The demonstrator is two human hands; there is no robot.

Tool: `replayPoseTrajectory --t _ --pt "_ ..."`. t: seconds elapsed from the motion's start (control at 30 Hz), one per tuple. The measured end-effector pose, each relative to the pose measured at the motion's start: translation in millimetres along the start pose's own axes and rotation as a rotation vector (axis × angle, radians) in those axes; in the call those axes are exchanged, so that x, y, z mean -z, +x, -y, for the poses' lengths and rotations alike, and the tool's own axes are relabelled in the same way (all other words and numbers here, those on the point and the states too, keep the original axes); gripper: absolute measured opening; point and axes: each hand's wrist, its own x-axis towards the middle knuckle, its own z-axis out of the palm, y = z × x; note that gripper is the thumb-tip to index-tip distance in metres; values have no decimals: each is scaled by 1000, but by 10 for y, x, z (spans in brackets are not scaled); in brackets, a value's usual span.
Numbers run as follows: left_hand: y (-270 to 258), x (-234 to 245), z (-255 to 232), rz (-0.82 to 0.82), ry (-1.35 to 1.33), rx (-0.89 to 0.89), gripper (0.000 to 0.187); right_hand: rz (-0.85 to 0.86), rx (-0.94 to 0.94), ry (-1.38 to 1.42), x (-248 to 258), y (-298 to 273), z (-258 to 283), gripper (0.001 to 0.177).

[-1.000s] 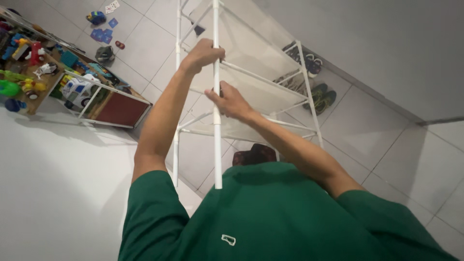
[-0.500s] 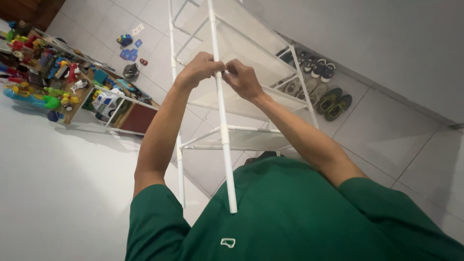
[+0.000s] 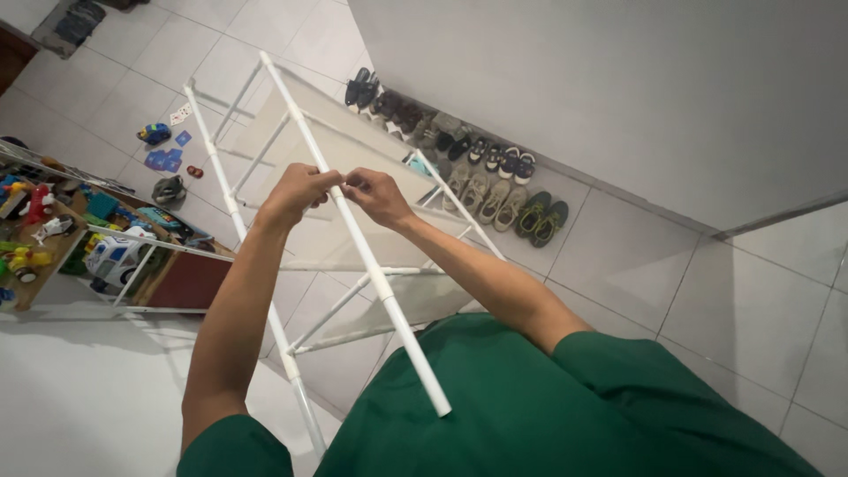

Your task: The person wipes a white metal shelf with a cloth and assembles the structure by connecting vertical poles and fabric shelves by hand.

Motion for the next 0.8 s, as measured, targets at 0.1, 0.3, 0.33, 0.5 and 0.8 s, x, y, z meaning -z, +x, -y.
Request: replayPoseTrajectory --t 0.1,0.3,0.33,0.5,0.8 --pt "20 -32 47 5 -26 4 33 37 -80 41 41 9 -126 19" --pt "-45 -39 -22 0 -47 30 34 51 -85 188 -9 49 -328 17" --pt "-29 -28 -41 6 -70 28 36 49 -59 230 -12 75 -343 15" --pt "-63 0 -77 16 -84 -34 35 2 3 298 -21 95 -282 18" --pt "-168 -7 -334 145 -108 14 33 -94 8 265 13 -22 -71 17"
